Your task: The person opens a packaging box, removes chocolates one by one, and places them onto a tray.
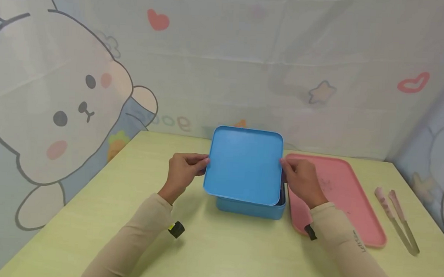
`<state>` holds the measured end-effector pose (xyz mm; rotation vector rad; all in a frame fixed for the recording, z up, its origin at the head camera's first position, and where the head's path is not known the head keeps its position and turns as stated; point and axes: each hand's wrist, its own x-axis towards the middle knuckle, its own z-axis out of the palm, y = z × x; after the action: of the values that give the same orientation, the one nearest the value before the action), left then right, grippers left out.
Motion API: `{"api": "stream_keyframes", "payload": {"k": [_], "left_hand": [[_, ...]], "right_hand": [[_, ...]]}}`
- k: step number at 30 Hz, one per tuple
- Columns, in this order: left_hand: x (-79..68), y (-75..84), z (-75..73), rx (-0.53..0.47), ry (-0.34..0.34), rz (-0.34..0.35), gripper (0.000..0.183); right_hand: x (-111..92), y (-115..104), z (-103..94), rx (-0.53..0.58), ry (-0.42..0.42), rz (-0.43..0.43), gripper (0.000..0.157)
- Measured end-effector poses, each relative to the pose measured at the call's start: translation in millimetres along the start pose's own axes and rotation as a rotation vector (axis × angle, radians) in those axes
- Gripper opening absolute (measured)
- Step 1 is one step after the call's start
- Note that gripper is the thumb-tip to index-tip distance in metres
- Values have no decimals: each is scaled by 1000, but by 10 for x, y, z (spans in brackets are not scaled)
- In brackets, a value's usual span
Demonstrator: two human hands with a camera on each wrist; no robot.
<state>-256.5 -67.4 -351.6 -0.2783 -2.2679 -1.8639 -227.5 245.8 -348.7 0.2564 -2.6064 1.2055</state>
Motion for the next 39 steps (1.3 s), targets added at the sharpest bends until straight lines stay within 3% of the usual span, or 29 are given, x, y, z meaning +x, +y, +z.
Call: {"api": "stream_keyframes", "payload": {"k": [4,8,18,26,30,34,39], "left_hand": [[-7,-34,-23,-14,-34,-94,25],[13,-54,-101,-11,-39,-116,25],[95,-8,-572,101,23,-176,25],[175,-120,-1100,362,55,-221,26],[184,-197,-1347,537,66,-213,25],[186,-315,-1437,691,49,-195,22],[234,-469,-1419,775,10,-224,23]], "right_hand": [[4,-8,24,13,-43,76,51],[50,-107,62,13,-42,114,51],[241,-529,474,-34,-7,124,43],[308,-950,1011,-53,-15,59,50],[322,-1128,1333,-85,-56,48,38],[281,-1182,1592,-194,-120,58,27],[215,-1177,1784,-295,-241,112,57]]}}
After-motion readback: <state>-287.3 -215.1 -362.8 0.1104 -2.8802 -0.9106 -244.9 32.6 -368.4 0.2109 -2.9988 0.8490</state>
